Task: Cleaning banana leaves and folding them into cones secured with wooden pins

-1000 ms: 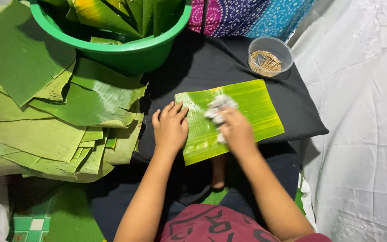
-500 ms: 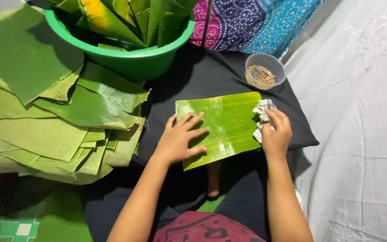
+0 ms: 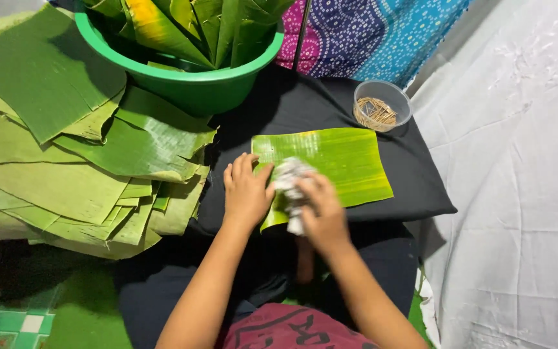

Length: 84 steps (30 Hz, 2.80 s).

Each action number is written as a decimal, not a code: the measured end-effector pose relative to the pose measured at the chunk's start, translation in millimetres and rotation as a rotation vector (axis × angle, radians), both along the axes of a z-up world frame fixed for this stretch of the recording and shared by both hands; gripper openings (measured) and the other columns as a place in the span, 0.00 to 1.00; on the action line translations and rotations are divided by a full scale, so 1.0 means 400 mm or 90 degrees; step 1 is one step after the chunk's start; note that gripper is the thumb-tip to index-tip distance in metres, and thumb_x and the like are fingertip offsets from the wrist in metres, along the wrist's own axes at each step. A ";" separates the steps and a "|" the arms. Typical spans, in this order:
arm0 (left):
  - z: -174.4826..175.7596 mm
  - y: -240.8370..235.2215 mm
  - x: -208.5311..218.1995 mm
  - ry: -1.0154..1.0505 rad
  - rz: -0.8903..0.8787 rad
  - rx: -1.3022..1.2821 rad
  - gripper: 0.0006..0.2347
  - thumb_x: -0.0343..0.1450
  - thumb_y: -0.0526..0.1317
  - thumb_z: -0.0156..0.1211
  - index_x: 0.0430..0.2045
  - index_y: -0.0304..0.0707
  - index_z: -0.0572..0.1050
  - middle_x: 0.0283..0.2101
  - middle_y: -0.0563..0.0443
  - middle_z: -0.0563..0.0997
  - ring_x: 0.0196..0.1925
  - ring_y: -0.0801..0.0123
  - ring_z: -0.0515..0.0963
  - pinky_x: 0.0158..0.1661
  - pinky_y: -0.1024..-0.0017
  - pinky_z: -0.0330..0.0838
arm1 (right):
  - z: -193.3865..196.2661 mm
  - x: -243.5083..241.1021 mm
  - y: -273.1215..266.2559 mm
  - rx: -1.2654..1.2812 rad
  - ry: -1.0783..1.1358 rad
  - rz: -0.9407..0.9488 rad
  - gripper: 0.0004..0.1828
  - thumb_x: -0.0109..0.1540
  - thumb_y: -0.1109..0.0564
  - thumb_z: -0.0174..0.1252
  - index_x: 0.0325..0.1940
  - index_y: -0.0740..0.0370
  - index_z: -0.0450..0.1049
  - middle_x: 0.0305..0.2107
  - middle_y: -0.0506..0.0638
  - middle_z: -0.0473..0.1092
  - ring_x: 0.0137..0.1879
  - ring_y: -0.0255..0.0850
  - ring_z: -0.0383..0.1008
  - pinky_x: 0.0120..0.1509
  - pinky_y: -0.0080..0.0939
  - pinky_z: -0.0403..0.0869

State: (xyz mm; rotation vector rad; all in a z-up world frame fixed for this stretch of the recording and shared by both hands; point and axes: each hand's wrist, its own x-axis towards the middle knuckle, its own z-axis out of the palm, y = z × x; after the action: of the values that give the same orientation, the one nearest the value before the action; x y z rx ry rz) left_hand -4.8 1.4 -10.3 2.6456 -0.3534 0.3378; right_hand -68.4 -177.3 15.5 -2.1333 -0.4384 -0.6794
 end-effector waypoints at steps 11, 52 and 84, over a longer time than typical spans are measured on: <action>-0.043 0.007 0.017 -0.019 -0.004 0.023 0.18 0.72 0.43 0.55 0.59 0.56 0.73 0.57 0.53 0.68 0.70 0.53 0.60 0.67 0.47 0.50 | -0.058 -0.007 0.058 -0.165 -0.026 -0.001 0.26 0.58 0.61 0.63 0.58 0.40 0.78 0.52 0.50 0.73 0.62 0.51 0.74 0.67 0.49 0.73; 0.038 0.084 0.008 0.005 -0.291 -0.558 0.05 0.65 0.31 0.66 0.31 0.39 0.85 0.37 0.58 0.88 0.45 0.72 0.84 0.68 0.61 0.62 | -0.089 -0.098 -0.366 -0.195 0.071 -0.339 0.15 0.49 0.51 0.71 0.39 0.44 0.82 0.75 0.50 0.57 0.84 0.55 0.44 0.81 0.69 0.32; 0.066 0.074 -0.015 0.109 -0.234 -0.352 0.11 0.73 0.50 0.57 0.37 0.54 0.86 0.28 0.49 0.87 0.30 0.47 0.81 0.37 0.59 0.75 | -0.077 0.124 -0.523 -0.312 0.365 -0.511 0.29 0.59 0.32 0.63 0.65 0.24 0.71 0.73 0.60 0.56 0.76 0.63 0.56 0.70 0.74 0.60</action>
State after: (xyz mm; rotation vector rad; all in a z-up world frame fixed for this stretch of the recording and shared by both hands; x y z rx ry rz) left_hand -10.9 31.1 16.2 2.0020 -0.5837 0.0710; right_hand -18.9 -386.3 -15.3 -2.8402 0.6668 -0.3469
